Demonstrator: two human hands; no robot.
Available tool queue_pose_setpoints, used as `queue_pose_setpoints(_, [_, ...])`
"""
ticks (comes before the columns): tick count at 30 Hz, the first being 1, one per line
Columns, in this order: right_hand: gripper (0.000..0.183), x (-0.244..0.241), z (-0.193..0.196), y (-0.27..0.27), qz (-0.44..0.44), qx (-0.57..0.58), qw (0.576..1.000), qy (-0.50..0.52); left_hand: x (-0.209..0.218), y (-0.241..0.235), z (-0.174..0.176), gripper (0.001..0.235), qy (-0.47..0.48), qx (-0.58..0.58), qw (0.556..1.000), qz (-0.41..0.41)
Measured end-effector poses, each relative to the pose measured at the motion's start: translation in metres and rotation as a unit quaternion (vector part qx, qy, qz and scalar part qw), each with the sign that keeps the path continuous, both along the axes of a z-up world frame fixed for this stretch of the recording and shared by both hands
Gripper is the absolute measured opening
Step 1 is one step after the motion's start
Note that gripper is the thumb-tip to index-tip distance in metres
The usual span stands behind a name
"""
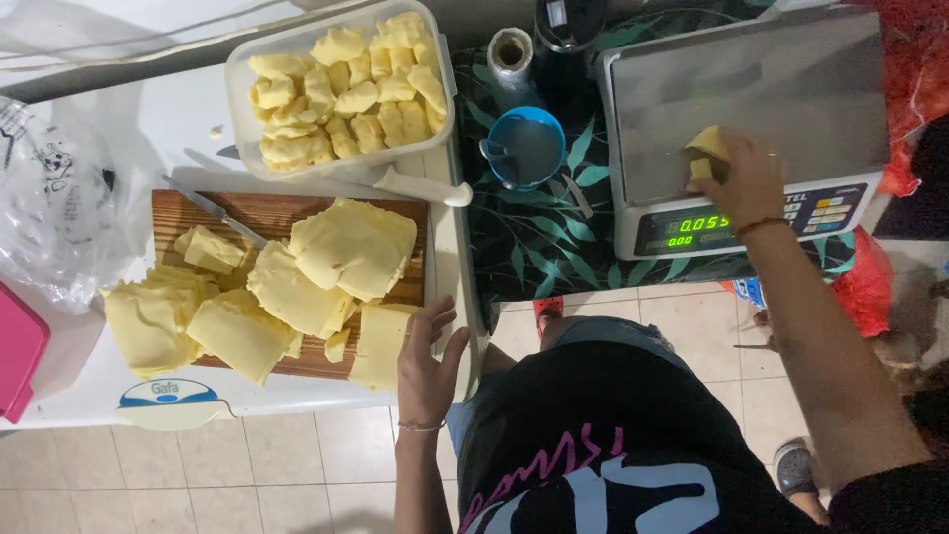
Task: The person cuts large blocks of yellow butter into smaller pieces using a knife on a wooden cutting board. They weigh the butter pieces on a digital scale and place them into a plastic container. The person also briefly interacts with a smartphone on a nearby table.
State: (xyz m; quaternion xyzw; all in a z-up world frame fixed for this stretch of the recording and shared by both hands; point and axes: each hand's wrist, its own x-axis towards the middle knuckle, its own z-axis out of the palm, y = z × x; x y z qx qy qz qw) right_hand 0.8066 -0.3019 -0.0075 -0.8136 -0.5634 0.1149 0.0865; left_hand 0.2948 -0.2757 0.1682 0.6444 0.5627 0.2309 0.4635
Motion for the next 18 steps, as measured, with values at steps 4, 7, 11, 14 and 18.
queue_pose_setpoints(4, [0.071, -0.008, 0.004, 0.002, -0.004, 0.072, 0.997, 0.031, 0.001, -0.001, 0.004, 0.038, 0.006, 0.004, 1.0, -0.014])
queue_pose_setpoints(7, [0.062, -0.01, 0.008, 0.001, 0.006, 0.095, 0.994, 0.052, 0.002, -0.002, 0.004, 0.037, 0.004, 0.008, 1.0, -0.019])
queue_pose_setpoints(11, [0.057, -0.002, -0.003, -0.003, 0.055, 0.138, 0.988, 0.032, 0.004, -0.004, 0.001, 0.035, -0.005, 0.01, 0.999, -0.046])
queue_pose_setpoints(14, [0.049, -0.004, -0.003, -0.001, 0.021, 0.081, 0.996, 0.044, 0.005, -0.006, 0.0, 0.034, 0.021, 0.076, 0.993, -0.087])
queue_pose_setpoints(18, [0.051, -0.02, 0.009, -0.005, -0.024, 0.086, 0.99, 0.111, 0.001, -0.008, 0.0, 0.032, 0.005, 0.093, 0.99, -0.108])
